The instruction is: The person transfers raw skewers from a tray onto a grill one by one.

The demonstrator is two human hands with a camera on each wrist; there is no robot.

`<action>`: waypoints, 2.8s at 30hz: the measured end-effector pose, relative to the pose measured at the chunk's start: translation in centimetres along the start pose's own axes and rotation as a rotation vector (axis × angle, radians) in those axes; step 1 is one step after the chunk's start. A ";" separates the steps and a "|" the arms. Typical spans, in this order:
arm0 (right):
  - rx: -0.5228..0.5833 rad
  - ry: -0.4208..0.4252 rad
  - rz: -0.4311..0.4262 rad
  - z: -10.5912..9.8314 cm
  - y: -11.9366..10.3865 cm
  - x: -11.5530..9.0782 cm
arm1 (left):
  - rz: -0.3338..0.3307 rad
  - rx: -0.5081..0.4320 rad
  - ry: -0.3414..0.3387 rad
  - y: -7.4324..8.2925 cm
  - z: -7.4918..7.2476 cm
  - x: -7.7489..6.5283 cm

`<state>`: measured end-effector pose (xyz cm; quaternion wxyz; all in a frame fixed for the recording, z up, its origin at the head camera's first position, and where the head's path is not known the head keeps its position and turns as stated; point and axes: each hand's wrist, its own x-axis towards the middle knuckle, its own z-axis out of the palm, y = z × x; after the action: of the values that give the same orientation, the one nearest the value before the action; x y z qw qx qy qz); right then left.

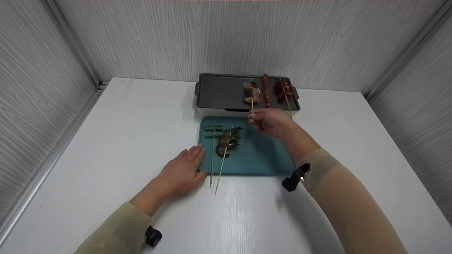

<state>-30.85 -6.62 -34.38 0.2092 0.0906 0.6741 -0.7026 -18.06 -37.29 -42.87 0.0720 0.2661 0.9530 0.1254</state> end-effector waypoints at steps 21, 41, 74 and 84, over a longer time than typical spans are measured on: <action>0.015 -0.012 0.063 -0.3 0.8 -0.5 | 0.007 -0.002 0.004 -0.4 0.0 0.3; -0.529 0.004 -0.135 -4.8 3.0 -5.9 | 0.001 0.025 -0.001 -0.7 0.1 0.5; -1.387 -0.022 -0.255 -9.1 7.9 -8.5 | 0.011 0.016 0.005 -0.7 -0.1 0.4; -1.406 -0.032 -0.208 -9.6 8.7 -7.9 | 0.002 0.020 -0.012 -0.6 0.0 0.5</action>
<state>-21.66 4.12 -39.78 0.1598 -0.1412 0.9698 -0.1188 -18.77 -37.47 -43.08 0.0749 0.2687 0.9535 0.1142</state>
